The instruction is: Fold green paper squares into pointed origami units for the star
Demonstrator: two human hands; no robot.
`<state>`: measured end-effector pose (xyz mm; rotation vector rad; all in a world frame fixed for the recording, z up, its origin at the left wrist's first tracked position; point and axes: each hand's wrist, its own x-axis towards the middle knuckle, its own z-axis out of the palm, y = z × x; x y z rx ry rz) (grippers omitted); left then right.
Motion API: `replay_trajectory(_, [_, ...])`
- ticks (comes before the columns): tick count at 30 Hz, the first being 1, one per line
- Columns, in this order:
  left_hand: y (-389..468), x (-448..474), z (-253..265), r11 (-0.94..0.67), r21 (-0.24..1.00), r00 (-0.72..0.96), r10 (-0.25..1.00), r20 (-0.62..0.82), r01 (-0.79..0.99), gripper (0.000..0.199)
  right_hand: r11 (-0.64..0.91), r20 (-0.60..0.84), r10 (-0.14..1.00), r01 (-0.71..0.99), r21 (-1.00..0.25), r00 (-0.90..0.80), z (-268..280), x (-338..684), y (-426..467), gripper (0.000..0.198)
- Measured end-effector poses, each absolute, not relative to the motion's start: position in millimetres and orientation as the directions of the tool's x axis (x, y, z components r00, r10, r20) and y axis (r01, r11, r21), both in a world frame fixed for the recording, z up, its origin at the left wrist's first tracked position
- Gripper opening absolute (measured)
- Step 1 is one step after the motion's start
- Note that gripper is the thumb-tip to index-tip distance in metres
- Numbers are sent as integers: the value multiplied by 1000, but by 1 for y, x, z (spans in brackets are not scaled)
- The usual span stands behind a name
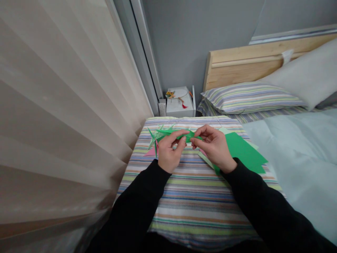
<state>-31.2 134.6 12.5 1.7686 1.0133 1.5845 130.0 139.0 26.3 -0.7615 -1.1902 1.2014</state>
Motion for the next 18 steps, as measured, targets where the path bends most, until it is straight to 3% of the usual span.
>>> replay_trajectory(7, [135, -35, 10, -594, 748, -10, 781, 624, 295, 20, 199, 225, 972, -279, -939, -62, 25, 131, 138, 34])
replay_trajectory(18, [129, -32, 17, -607, 775, -8, 786, 618, 175, 15, 243, 264, 964, -330, -912, -19, 32, 134, 137, 27])
